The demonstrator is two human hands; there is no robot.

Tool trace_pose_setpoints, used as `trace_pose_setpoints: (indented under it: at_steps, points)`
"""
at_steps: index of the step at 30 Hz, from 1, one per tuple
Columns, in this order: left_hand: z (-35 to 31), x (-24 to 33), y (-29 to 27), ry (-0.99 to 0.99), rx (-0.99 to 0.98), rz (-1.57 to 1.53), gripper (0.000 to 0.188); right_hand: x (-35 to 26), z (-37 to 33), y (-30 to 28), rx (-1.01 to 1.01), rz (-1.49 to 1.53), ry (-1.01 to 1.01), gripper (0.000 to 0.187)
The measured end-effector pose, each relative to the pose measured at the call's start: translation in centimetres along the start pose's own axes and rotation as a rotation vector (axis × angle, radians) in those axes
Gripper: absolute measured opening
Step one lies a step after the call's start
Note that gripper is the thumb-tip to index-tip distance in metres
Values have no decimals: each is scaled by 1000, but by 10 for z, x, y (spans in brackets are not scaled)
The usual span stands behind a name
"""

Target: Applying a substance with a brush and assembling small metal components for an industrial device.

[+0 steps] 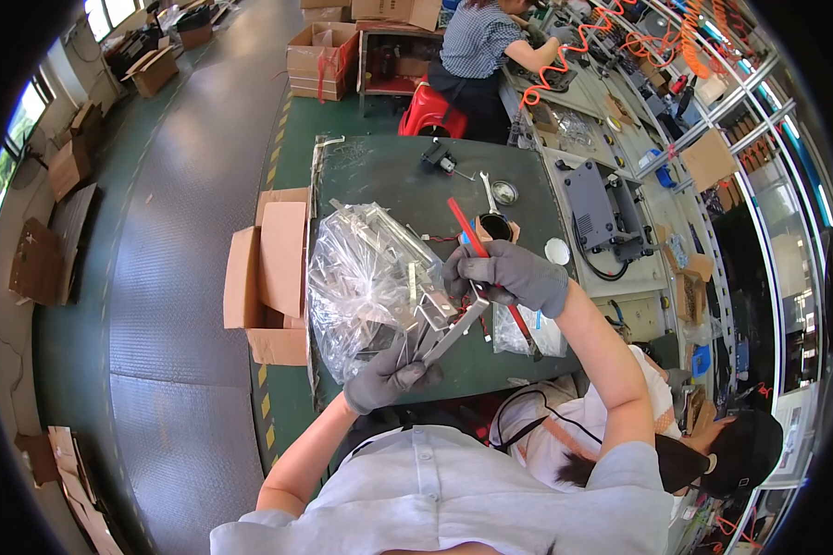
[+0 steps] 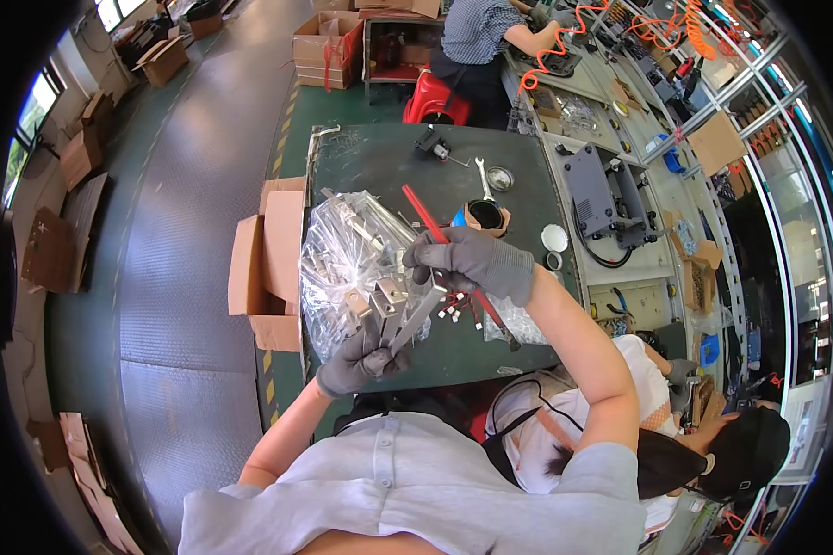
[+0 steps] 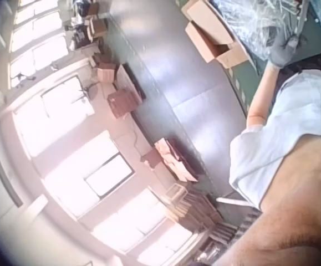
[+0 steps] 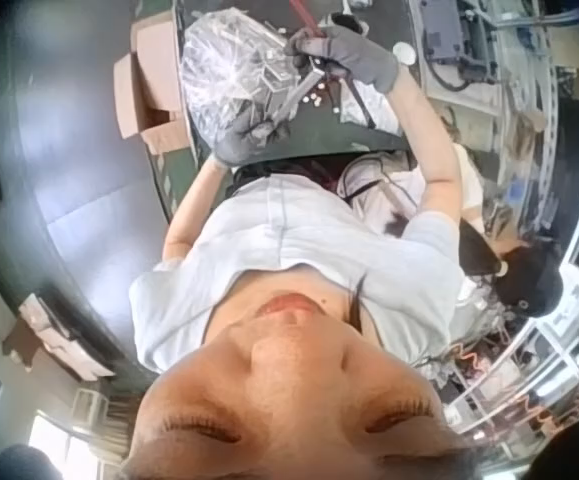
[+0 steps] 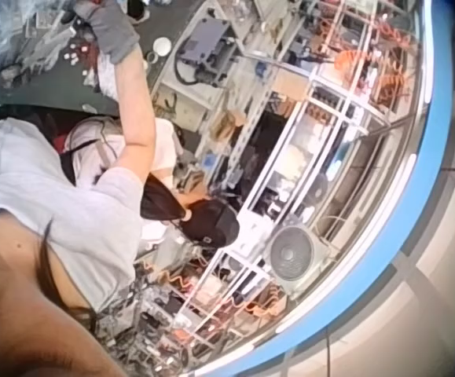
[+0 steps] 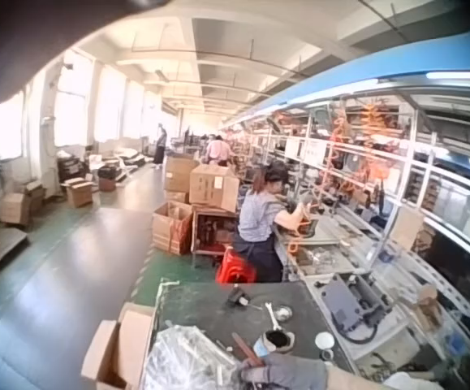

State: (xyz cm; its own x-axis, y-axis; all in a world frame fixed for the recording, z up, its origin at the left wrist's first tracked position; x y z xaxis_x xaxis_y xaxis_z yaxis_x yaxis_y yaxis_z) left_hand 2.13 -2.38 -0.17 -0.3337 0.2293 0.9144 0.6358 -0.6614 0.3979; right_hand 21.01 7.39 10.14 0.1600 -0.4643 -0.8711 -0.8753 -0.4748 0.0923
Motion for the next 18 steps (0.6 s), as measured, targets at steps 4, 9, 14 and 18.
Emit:
trace_pose_setpoints:
  at_steps: [4, 9, 14, 18]
  points:
    - [2, -1, -4, -13, -21, 173, 32, -6, -15, 13, 16, -205, 25, 37]
    - [9, -4, -5, 36, -10, 220, 24, -26, -26, 27, 9, -154, 72, 34]
    - [8, 15, 5, 128, 36, 126, 19, -17, -23, 17, 36, -65, -50, 26]
    - [10, 22, 10, 224, -8, -67, 30, -14, -30, 12, 21, -82, -44, 24]
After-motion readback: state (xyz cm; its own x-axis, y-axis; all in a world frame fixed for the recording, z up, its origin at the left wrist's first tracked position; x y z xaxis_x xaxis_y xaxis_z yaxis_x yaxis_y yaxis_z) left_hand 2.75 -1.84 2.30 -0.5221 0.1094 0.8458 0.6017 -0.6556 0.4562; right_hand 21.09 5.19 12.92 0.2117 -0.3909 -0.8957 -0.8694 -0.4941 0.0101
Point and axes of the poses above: each hand's wrist, its own z-axis towards the middle knuckle, its own y-axis out of the palm, x = y × z, the point moved 3 cm from there along z, towards the middle knuckle, and after that the axes turned 3 degrees about x, right-handed, at the moved point
